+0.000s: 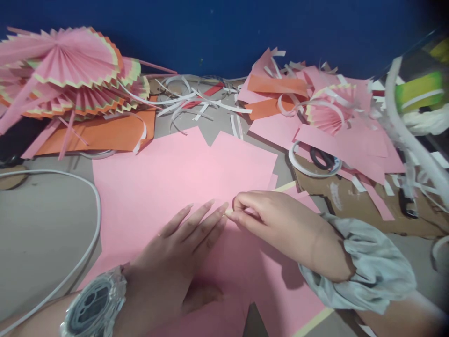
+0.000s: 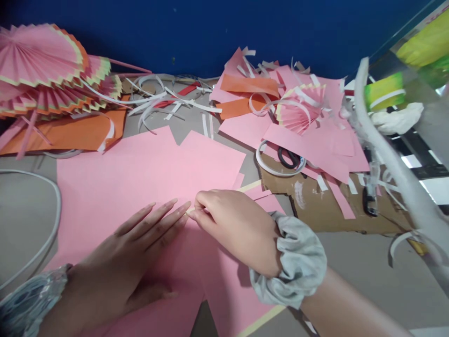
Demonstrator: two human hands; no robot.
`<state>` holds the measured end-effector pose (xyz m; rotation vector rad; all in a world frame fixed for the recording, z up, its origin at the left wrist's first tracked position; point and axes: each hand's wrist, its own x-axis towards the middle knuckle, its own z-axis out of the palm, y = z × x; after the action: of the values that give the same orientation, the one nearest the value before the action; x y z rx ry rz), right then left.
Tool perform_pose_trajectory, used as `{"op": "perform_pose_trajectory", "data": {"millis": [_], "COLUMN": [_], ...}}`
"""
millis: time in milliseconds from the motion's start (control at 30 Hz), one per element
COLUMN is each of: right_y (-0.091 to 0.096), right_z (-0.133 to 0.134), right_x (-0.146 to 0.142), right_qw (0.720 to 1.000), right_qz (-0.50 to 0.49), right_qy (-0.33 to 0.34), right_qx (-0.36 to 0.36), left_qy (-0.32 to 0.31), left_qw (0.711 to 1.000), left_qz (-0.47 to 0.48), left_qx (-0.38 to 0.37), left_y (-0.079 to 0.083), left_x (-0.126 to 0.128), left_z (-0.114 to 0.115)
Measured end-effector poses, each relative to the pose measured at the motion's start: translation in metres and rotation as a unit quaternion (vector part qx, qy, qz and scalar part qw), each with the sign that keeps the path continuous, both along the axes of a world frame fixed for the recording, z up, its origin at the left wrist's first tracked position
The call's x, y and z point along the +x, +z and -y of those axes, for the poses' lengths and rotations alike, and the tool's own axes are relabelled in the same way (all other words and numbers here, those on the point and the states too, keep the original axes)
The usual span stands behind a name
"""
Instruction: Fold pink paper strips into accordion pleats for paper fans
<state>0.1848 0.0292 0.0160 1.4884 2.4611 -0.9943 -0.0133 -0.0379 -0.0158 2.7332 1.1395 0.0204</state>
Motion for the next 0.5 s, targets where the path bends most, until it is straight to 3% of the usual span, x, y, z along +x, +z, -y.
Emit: {"op": "perform_pose_trajectory", "data": {"millis": [500], "right_y": [-0.0020], "right_z": [0.0022], "right_x": [0.0006], "right_qw": [1.000], "right_qz": [-0.002], "right_qy": [-0.008], "right_qx": [0.021], "left_qy": [-0.040], "left_qw": [0.999], "left_qz": [0.001], "left_qx": [-0.006], "left_y": [0.0030], "left_x": [-0.0052], "left_z": [-0.0031]}}
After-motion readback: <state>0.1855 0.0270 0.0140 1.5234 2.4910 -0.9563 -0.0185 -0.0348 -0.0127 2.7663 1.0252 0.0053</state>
